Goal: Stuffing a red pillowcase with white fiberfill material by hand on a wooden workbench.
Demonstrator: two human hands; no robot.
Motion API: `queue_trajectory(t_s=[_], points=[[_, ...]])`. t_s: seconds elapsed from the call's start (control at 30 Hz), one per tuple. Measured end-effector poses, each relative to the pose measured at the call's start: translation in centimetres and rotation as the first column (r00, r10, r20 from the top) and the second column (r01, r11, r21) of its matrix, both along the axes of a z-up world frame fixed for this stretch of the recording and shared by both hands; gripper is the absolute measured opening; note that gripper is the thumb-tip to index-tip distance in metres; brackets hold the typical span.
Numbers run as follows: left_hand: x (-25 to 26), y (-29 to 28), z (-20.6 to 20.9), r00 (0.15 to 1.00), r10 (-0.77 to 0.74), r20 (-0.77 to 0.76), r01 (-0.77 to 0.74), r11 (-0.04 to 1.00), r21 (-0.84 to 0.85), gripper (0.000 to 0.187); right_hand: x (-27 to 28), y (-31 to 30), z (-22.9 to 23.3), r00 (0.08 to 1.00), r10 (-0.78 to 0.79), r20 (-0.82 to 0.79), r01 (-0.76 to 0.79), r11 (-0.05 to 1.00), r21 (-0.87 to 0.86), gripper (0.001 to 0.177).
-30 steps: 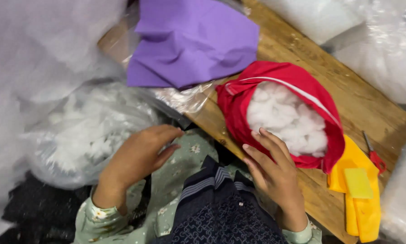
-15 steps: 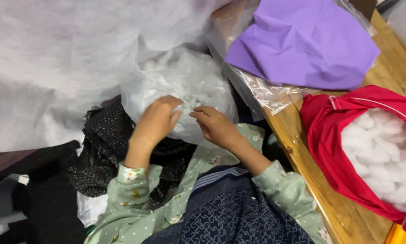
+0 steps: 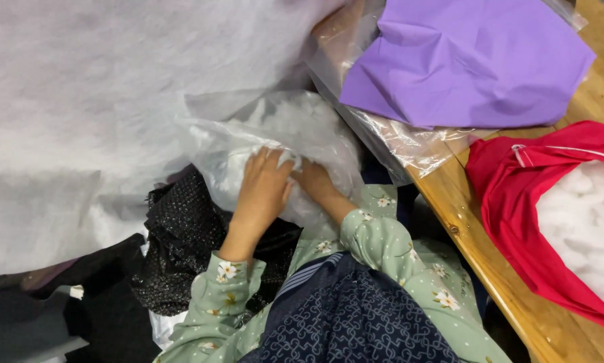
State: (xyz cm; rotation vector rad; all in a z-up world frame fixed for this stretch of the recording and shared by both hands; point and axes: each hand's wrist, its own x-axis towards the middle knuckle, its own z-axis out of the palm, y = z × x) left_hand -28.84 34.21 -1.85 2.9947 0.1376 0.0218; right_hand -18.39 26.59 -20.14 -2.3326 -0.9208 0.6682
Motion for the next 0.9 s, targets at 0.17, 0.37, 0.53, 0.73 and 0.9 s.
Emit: queue_trajectory(t_s=[0.17,0.37,0.53,0.73,0.9], points=[[3.4,0.9,1.2,0.999,0.015,-0.033,-0.014,1.000,0.019,0.040,0.2,-3.0,-5.0,0.973,0.196,-0.119,-0.204,0.978,-0.051,0.047],[3.7,1.6,3.4,0.990,-0.065,-0.128,0.039,0.980,-0.195,0.071,1.4,-6.2,6.7,0.988,0.151,-0.023,-0.144,0.971,0.189,0.052],[1.9,0.5,9.0,0.983,-0.114,-0.147,0.038,0.896,-0.442,0.112,2.5,-9.0,15.9,0.998,-0.023,0.057,-0.033,0.588,0.808,0.010],[1.4,-1.8,11.7,0.966,-0.127,0.224,0.231,0.811,-0.537,0.132,4.1,-10.9,21.0,0.957,0.198,-0.214,0.146,0.310,0.939,0.021],[3.3,-6.6,12.2,0.822,-0.239,0.517,0.495,0.748,-0.443,0.131,3.7,-14.9,25.3,0.850,0.405,-0.336,0.301,0.149,0.942,0.032]])
